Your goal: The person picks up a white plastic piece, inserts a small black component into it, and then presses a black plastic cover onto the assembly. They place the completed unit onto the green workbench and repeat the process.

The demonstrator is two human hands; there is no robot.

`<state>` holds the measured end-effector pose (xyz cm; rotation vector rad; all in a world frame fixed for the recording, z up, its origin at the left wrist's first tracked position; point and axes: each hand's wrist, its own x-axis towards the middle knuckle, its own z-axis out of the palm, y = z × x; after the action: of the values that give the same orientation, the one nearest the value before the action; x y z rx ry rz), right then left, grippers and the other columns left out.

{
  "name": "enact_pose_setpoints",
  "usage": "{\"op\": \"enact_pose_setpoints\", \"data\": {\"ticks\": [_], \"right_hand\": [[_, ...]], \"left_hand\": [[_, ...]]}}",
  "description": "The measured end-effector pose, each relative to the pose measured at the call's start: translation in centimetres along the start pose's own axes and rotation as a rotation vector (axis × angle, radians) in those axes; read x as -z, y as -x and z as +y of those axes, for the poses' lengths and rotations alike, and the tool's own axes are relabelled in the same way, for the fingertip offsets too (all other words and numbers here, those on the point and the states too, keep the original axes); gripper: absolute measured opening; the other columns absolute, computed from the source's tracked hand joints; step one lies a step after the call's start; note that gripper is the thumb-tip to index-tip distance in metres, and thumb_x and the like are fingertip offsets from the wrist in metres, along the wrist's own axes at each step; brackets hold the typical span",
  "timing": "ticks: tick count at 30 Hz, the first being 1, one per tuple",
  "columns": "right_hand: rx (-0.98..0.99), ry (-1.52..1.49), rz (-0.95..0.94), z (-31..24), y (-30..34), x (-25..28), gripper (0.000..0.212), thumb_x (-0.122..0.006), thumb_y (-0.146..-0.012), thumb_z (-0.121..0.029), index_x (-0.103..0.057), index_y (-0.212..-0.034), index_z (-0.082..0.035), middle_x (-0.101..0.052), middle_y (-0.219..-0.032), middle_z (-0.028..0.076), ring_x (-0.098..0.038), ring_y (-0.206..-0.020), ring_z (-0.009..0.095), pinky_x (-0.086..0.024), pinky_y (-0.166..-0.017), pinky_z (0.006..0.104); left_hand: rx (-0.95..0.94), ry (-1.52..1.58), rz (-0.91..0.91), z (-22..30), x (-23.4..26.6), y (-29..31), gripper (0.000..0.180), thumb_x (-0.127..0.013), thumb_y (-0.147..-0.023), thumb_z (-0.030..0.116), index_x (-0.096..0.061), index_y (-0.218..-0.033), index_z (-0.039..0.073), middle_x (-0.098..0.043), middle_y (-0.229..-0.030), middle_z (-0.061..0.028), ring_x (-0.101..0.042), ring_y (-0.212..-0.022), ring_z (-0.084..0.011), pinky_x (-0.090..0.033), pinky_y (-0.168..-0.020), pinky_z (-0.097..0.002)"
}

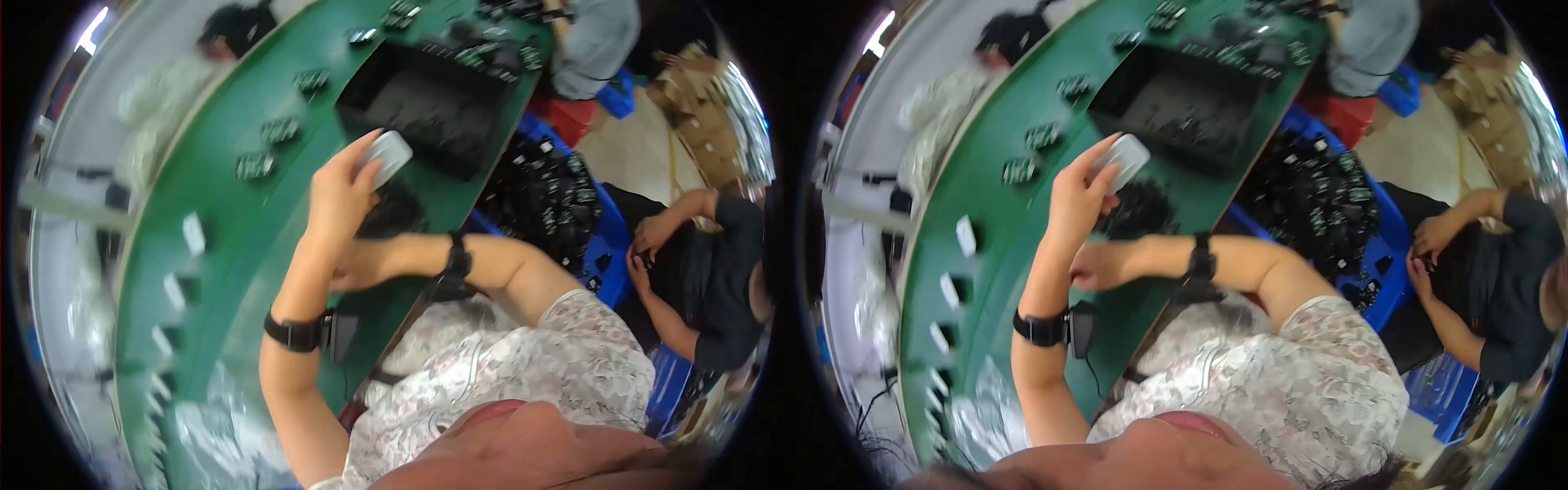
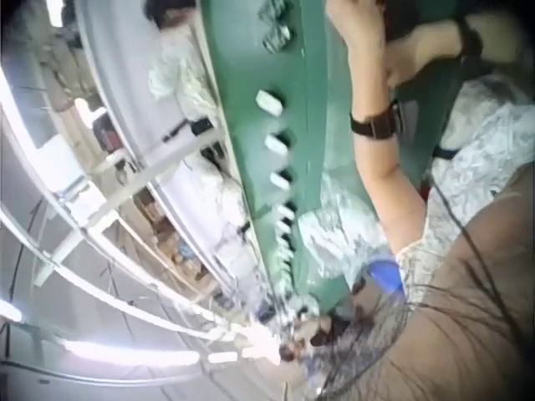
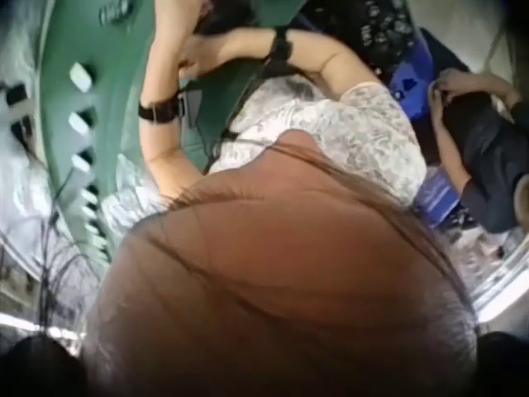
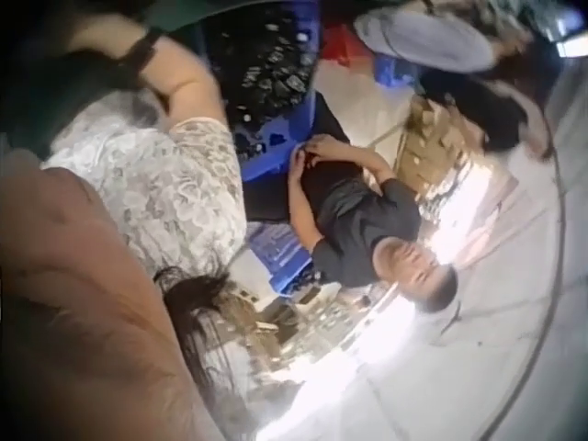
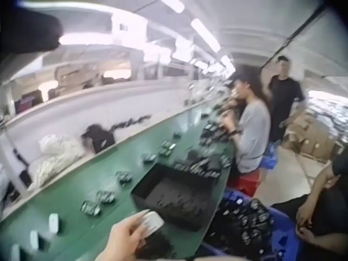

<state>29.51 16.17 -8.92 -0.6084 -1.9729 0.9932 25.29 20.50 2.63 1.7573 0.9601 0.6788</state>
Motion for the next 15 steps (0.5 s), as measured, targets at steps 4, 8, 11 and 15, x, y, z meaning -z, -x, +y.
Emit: {"op": "enact_pose_setpoints", "data": {"ticks": [4,8,11,15], "right_hand": [[-0.155,-0.136,0.013,-1.9,0.6,0.8,0.010,-0.057,-0.078,-0.009,-0.060,-0.083,0.000,-0.064,-0.075,0.012,-0.063,-0.067,0.022,-0.049,-0.063,0.0344],[-0.303,-0.461,0.148,-4.1,1.1,1.4,0.008,-0.054,-0.082,-0.007,-0.056,-0.084,0.000,-0.061,-0.071,0.006,-0.058,-0.062,0.015,-0.048,-0.061,0.0291],[-0.362,-0.527,0.285,-4.3,-0.3,0.2,0.009,-0.055,-0.081,-0.006,-0.059,-0.085,0.001,-0.060,-0.073,0.005,-0.057,-0.064,0.013,-0.048,-0.062,0.0276],[-0.015,-0.251,0.308,-4.0,-3.7,-1.7,0.025,-0.059,-0.080,-0.003,-0.064,-0.104,-0.001,-0.058,-0.076,0.006,-0.057,-0.069,0.013,-0.046,-0.062,0.0280]], "left_hand": [[0.004,0.276,0.226,-1.9,1.3,3.0,0.033,-0.059,-0.085,0.003,-0.055,-0.118,0.010,-0.059,-0.094,-0.0034,-0.054,-0.066,-0.0083,-0.047,-0.050,-0.0218],[-0.020,-0.038,0.459,-4.3,6.7,10.7,0.024,-0.051,-0.092,0.005,-0.059,-0.115,0.006,-0.061,-0.082,-0.0032,-0.047,-0.051,-0.0056,-0.034,-0.042,-0.0167],[0.099,-0.080,0.532,-7.3,8.8,15.3,0.024,-0.054,-0.091,0.006,-0.062,-0.113,0.004,-0.057,-0.085,-0.0035,-0.050,-0.060,-0.0068,-0.039,-0.046,-0.0187],[0.095,-0.171,0.632,-11.2,8.3,17.7,0.023,-0.051,-0.092,0.005,-0.061,-0.112,0.002,-0.050,-0.085,-0.0035,-0.048,-0.058,-0.0074,-0.037,-0.045,-0.0204]]}}
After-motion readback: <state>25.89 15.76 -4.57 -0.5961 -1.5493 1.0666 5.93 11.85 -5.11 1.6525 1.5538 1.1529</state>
